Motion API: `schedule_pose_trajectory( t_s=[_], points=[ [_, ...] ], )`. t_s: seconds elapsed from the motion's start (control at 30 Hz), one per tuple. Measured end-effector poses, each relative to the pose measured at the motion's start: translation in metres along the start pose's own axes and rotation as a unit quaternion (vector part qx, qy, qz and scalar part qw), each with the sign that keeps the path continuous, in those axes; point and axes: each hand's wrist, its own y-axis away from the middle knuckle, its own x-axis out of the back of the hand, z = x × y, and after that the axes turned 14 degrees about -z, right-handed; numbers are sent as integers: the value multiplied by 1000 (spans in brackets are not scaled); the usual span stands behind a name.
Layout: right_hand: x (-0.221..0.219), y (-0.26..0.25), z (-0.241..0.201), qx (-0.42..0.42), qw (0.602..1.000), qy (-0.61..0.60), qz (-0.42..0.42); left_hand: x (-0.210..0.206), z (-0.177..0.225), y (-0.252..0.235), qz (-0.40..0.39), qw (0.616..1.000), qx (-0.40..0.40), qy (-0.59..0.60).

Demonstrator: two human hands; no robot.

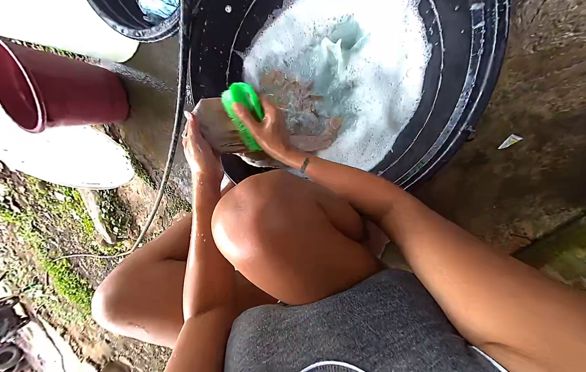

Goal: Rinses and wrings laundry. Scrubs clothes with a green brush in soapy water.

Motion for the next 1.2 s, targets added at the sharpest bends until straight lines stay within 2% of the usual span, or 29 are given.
schedule_pose_trajectory(
  t_s=[0.03, 0.07, 0.13, 0.2, 0.23, 0.3, 0.4, 0.47, 0.5, 0.6, 0.67, 0.7, 0.73, 0.83, 0.93, 1.0, 1.1, 1.13, 1.2],
  points=[
    [-13, 8, -18, 44, 998, -29, -25, -8, 4, 2, 6, 1000, -2, -10],
    [-16, 12, -17, 58, 997, -16, -53, -15, 13, 5, 1, 1000, -8, -19],
    [10, 6, 29, -32, 985, 114, -128, -25, 38, 11, -21, 998, -22, -56],
    [62, 0, 88, -132, 943, 245, -180, -33, 61, 22, -41, 995, -28, -84],
    [90, -7, 102, -153, 927, 290, -180, -35, 73, 24, -52, 995, -41, -78],
    [139, -15, 105, -157, 904, 371, -145, -30, 100, 33, -81, 994, -77, -23],
    [210, -23, 72, -165, 882, 436, -67, -28, 136, 33, -104, 969, -183, 128],
    [242, -23, 53, -187, 879, 438, -9, -25, 124, 10, -106, 956, -216, 165],
    [256, -22, 50, -202, 878, 434, 16, -26, 100, -6, -103, 965, -199, 138],
    [270, -7, 65, -230, 893, 371, 112, -39, 4, -47, -139, 989, -7, -53],
    [249, 8, 81, -250, 887, 336, 194, -43, -21, -60, -142, 979, 86, -118],
    [228, 17, 88, -276, 878, 318, 228, -41, -21, -59, -128, 982, 90, -110],
    [205, 23, 91, -292, 881, 288, 234, -36, -20, -55, -104, 989, 72, -75],
    [144, 18, 85, -281, 927, 170, 181, -22, -32, -50, -58, 997, 1, 49],
    [73, 14, 39, -143, 968, 131, 159, -9, -49, -56, -60, 998, 20, -22],
    [36, 21, 1, -5, 985, 122, 122, -12, -30, -54, -60, 995, 38, -64],
    [3, 24, -30, 174, 974, 118, 80, -19, 9, -32, -57, 996, 47, -43],
    [3, 14, -33, 188, 973, 117, 65, -18, 22, -32, -59, 997, 36, -39],
    [17, -7, -27, 129, 986, 101, 39, -11, 48, -28, -73, 997, 4, -27]
  ],
)
